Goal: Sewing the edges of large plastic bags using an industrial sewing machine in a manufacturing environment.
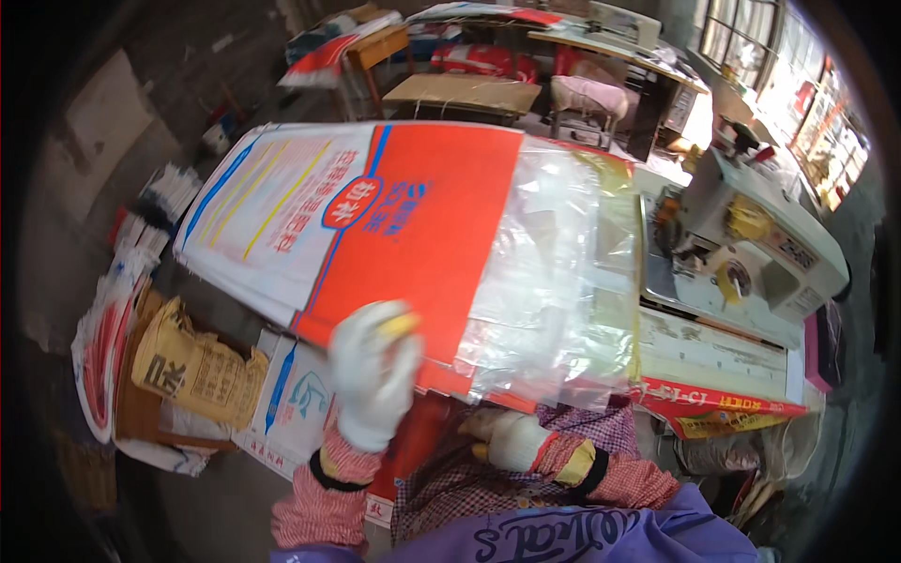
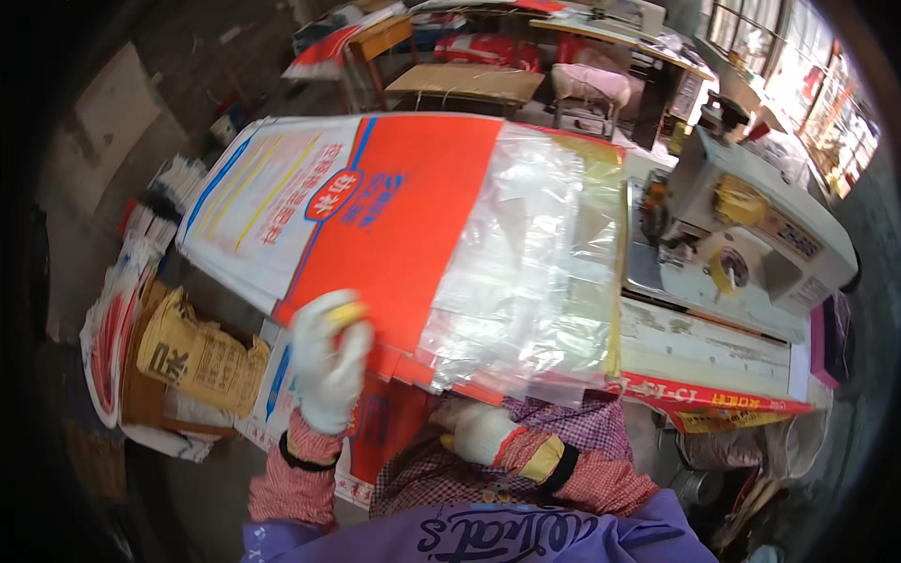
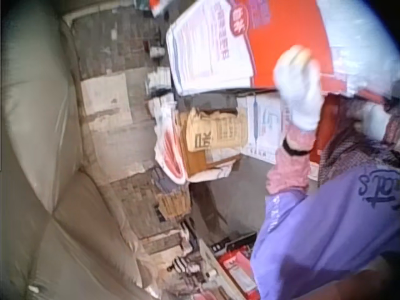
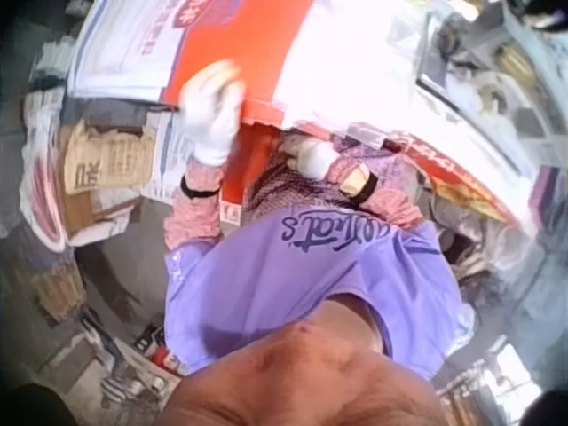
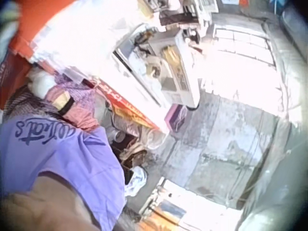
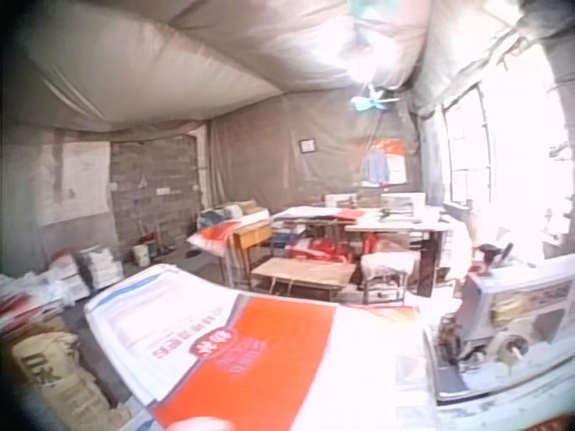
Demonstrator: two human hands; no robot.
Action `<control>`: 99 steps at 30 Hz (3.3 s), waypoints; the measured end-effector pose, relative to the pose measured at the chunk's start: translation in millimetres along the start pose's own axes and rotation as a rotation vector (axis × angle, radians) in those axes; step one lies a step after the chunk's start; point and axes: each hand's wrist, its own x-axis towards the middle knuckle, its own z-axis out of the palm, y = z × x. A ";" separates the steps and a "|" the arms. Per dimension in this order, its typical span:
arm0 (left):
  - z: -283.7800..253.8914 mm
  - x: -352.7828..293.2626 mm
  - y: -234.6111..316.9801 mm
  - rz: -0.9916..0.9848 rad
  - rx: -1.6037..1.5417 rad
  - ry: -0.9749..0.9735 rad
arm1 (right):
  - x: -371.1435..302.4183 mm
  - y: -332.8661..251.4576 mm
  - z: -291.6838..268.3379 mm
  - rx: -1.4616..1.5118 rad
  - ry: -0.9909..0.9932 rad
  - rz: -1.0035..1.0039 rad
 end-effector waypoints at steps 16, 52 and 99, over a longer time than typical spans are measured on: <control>31.1 42.0 58.2 0.647 0.329 -0.776 | -43.5 34.7 -100.8 1.473 0.522 0.375; -16.5 49.4 59.3 0.226 -0.238 -0.843 | 16.4 18.2 -138.9 0.936 0.630 0.344; -17.9 91.9 101.7 0.610 -0.358 -1.519 | 75.5 67.8 -184.8 1.555 1.150 -0.029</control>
